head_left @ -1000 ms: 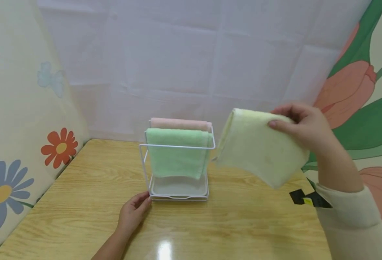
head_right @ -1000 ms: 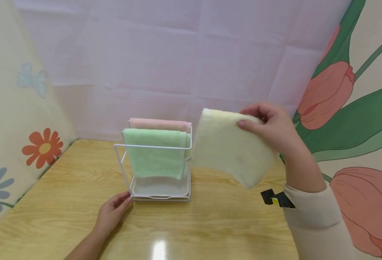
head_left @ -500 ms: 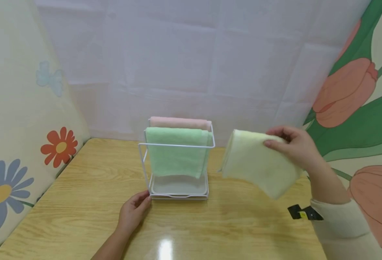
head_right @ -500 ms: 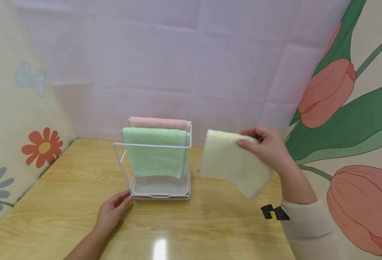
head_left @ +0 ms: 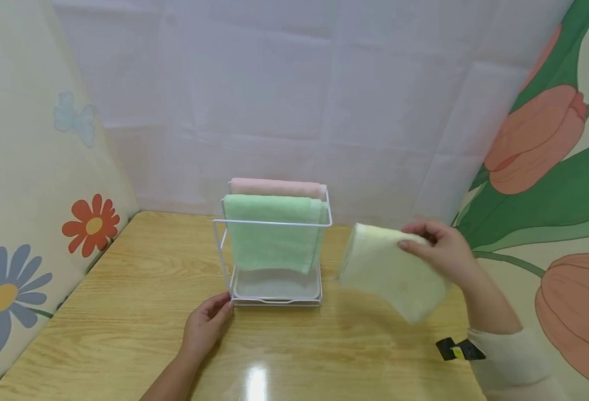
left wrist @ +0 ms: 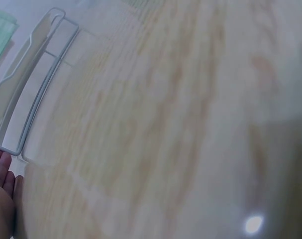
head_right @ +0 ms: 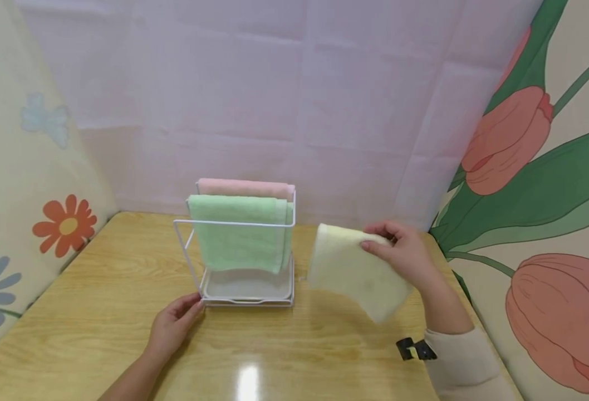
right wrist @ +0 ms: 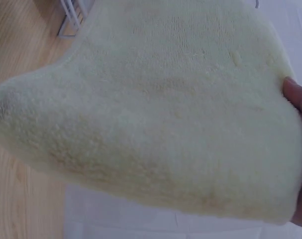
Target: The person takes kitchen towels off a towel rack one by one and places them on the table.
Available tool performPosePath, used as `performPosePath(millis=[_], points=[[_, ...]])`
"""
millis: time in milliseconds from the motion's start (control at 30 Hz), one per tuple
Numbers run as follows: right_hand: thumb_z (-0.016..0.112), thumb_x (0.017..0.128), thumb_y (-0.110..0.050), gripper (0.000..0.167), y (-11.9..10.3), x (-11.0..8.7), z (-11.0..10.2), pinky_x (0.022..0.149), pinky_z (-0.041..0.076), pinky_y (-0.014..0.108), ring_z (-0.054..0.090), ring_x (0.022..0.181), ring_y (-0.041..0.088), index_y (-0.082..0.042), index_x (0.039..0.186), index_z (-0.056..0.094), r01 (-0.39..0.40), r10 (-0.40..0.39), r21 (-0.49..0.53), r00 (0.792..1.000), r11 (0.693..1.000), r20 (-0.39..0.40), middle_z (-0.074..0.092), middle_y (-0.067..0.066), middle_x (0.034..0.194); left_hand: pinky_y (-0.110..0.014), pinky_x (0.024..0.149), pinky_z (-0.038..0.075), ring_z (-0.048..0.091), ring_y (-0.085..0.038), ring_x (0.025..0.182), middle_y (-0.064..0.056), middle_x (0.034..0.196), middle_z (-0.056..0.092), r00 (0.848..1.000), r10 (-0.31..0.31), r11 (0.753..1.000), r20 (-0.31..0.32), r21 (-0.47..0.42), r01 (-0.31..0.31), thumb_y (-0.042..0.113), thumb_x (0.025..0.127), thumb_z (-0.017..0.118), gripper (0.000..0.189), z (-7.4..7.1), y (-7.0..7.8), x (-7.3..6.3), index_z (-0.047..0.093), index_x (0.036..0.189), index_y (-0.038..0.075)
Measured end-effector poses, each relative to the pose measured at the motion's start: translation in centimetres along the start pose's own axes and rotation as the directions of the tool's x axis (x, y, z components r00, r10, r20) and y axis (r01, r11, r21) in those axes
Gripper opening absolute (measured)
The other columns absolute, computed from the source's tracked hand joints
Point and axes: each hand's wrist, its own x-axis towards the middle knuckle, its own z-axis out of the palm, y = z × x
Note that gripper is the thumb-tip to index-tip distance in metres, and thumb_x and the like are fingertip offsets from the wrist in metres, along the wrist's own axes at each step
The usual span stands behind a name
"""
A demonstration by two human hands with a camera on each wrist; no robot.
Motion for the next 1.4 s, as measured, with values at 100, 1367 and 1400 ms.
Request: performPosePath(millis=[100, 1367, 1400], points=[[0.074, 0.088, -0.022, 0.03, 0.6, -0.2, 0.6, 0.061, 0.05, 0.021, 0.057, 0.072, 0.001, -0.002, 0.109, 0.068, 0.026, -0.026, 0.003, 1.0, 1.0, 0.004, 0.062, -0.022, 0.083, -0.007, 0.084, 0.047, 0.055, 0.017, 0.092, -0.017, 0.125, 0.067, 1.0, 0.002, 1.0, 0.001, 0.001, -0.002, 0.023, 0.096, 0.064, 0.036, 0.0, 0.0, 0.0, 0.064, 0.123, 0.0], [0.074, 0.088, -0.024, 0.028, 4.9, -2.8, 5.8, 0.065, 0.048, 0.023, 0.054, 0.079, 0.011, -0.004, 0.107, 0.069, -0.109, 0.103, 0.041, 0.984, 0.993, 0.142, 0.069, 0.009, 0.097, -0.005, 0.081, 0.046, 0.054, 0.017, 0.091, -0.018, 0.122, 0.068, 1.0, -0.014, 1.0, -0.016, 0.0, 0.014, 0.018, 0.095, 0.065, 0.032, 0.1, 0.1, 0.0, 0.065, 0.121, -0.001], [0.074, 0.088, -0.024, 0.028, 5.1, -2.7, 5.9, 0.065, 0.047, 0.023, 0.054, 0.079, 0.011, -0.004, 0.107, 0.069, -0.111, 0.105, 0.038, 0.985, 0.993, 0.138, 0.069, 0.009, 0.097, -0.005, 0.081, 0.046, 0.054, 0.017, 0.091, -0.018, 0.122, 0.068, 1.0, -0.013, 1.0, -0.018, -0.001, 0.013, 0.017, 0.095, 0.066, 0.031, 0.1, 0.2, 0.0, 0.066, 0.121, -0.001]])
